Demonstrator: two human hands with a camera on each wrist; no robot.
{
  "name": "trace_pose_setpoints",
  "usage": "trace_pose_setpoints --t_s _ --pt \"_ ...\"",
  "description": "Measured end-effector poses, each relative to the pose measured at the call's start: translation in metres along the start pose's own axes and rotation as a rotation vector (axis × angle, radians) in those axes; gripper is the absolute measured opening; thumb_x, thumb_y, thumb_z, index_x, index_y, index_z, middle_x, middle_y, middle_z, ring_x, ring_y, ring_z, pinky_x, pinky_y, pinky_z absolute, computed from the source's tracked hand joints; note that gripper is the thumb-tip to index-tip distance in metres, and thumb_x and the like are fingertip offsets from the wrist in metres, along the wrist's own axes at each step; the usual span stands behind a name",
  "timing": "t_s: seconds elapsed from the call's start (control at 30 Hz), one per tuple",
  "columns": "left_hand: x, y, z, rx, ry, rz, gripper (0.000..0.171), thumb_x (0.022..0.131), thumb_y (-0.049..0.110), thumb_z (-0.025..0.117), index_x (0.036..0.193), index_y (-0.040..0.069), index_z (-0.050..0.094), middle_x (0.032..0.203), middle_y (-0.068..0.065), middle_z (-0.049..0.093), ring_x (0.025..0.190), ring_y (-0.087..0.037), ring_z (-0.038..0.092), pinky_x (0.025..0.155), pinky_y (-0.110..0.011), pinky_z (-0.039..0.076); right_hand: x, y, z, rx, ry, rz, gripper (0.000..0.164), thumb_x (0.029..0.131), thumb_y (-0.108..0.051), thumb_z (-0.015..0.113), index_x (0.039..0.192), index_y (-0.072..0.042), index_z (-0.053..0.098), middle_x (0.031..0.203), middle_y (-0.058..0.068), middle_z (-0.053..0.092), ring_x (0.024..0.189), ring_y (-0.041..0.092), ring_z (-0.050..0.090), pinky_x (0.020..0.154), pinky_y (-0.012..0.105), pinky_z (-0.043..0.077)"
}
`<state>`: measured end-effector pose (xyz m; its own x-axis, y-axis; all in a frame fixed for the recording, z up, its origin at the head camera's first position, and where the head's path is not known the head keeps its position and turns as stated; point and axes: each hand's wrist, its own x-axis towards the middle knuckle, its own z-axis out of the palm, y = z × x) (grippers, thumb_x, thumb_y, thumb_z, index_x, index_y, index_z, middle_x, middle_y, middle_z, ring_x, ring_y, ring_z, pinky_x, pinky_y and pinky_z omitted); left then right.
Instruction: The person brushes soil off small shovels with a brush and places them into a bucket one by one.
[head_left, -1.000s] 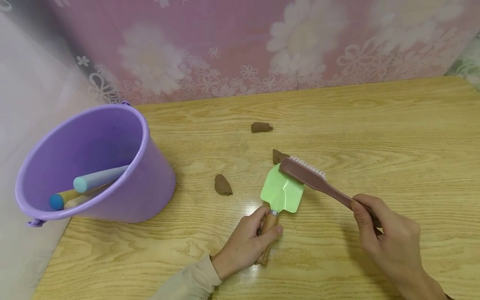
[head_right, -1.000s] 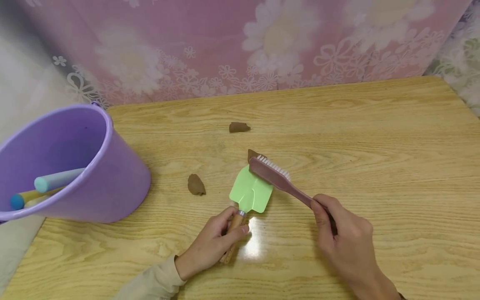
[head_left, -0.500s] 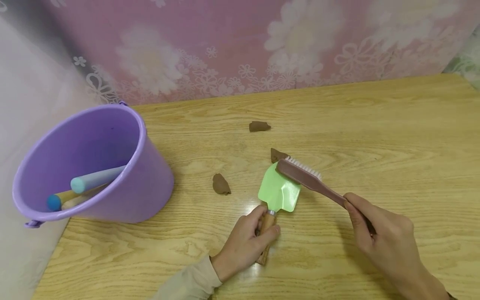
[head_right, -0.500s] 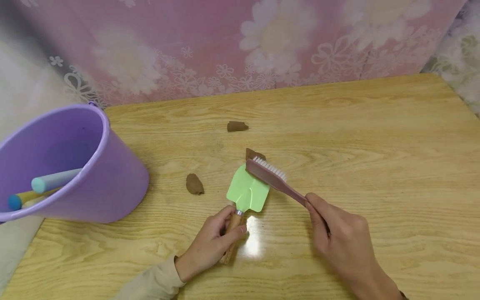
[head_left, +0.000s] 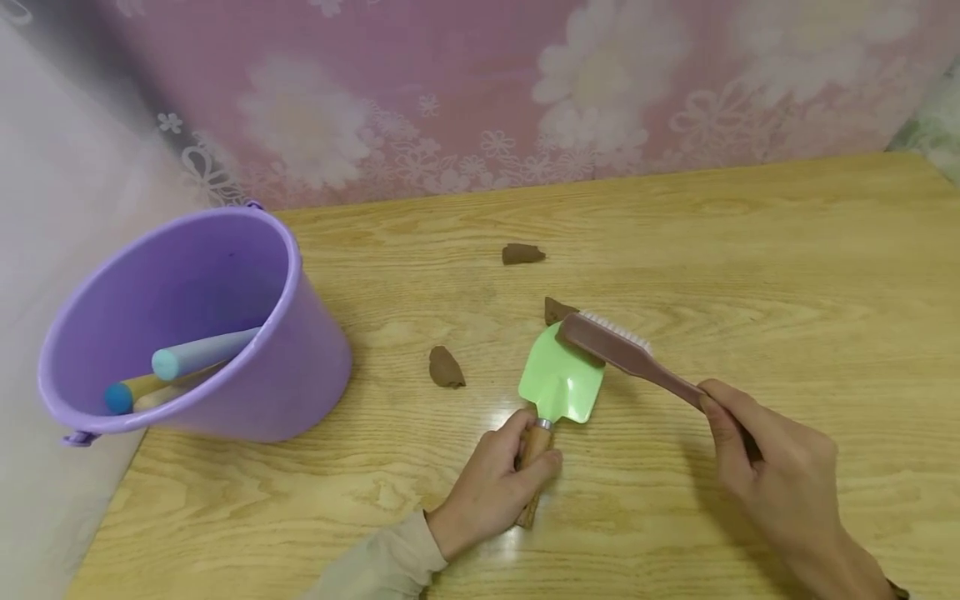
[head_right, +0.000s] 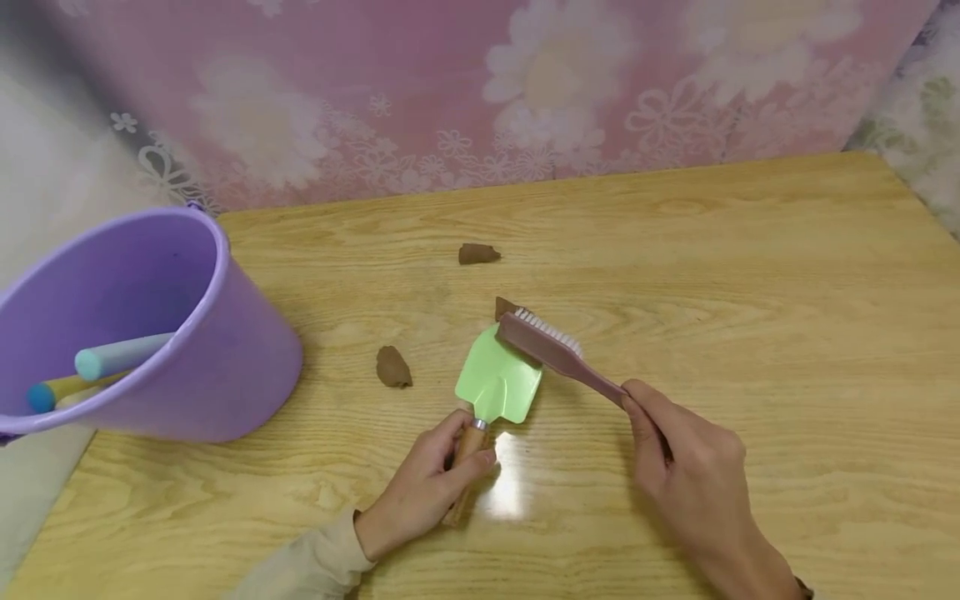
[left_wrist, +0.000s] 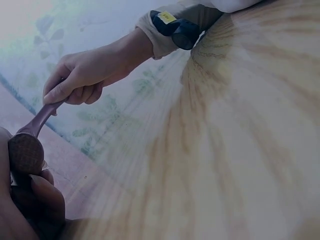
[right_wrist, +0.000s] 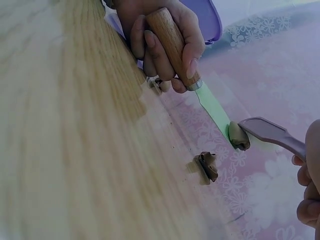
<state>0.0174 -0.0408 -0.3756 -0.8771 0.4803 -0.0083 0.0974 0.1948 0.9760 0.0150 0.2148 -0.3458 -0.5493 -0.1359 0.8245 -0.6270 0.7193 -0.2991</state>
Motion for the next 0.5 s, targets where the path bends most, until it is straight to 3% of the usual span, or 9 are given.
trace_pose_setpoints --t_s 0.13,0.23,0.37,0.5 --pt "0.0006 0.0003 0.0010 0.001 0.009 -0.002 0.019 0.094 0.014 0.050 0.104 -0.002 0.052 0.053 0.007 0.043 0.040 0.004 0.036 0.037 -0.013 0.031 -0.0020 0.0007 -0.0017 0.047 0.036 0.061 0.049 0.100 -0.031 0.052 0.083 0.013 0.068 0.059 0.015 0.060 0.045 -0.004 0.040 0.042 0.006 0.032" --pt "0.0009 0.0013 0.0009 0.008 0.021 -0.005 0.018 0.093 0.015 0.051 0.103 -0.001 0.052 0.053 0.006 0.043 0.041 0.004 0.035 0.037 -0.014 0.031 -0.0017 0.0018 -0.0038 0.101 0.049 0.126 0.040 0.098 -0.022 0.055 0.083 0.014 0.067 0.059 0.007 0.056 0.046 -0.007 0.041 0.043 0.003 0.033" --pt "0.0011 0.0012 0.0004 0.012 0.026 -0.010 0.016 0.094 0.015 0.050 0.101 0.000 0.051 0.053 0.006 0.042 0.041 0.003 0.036 0.037 -0.014 0.031 -0.0002 0.0026 -0.0068 0.153 0.036 0.213 0.025 0.095 -0.006 0.057 0.084 0.015 0.065 0.061 -0.008 0.053 0.046 -0.009 0.042 0.041 0.004 0.033" --pt "0.0006 0.0003 -0.0001 0.010 0.028 -0.012 0.015 0.094 0.015 0.050 0.100 0.001 0.051 0.054 0.006 0.042 0.041 0.003 0.036 0.037 -0.014 0.032 -0.0001 0.0006 -0.0071 0.207 0.006 0.253 0.013 0.091 0.005 0.056 0.085 0.013 0.065 0.062 -0.011 0.050 0.046 -0.007 0.038 0.036 0.007 0.027"
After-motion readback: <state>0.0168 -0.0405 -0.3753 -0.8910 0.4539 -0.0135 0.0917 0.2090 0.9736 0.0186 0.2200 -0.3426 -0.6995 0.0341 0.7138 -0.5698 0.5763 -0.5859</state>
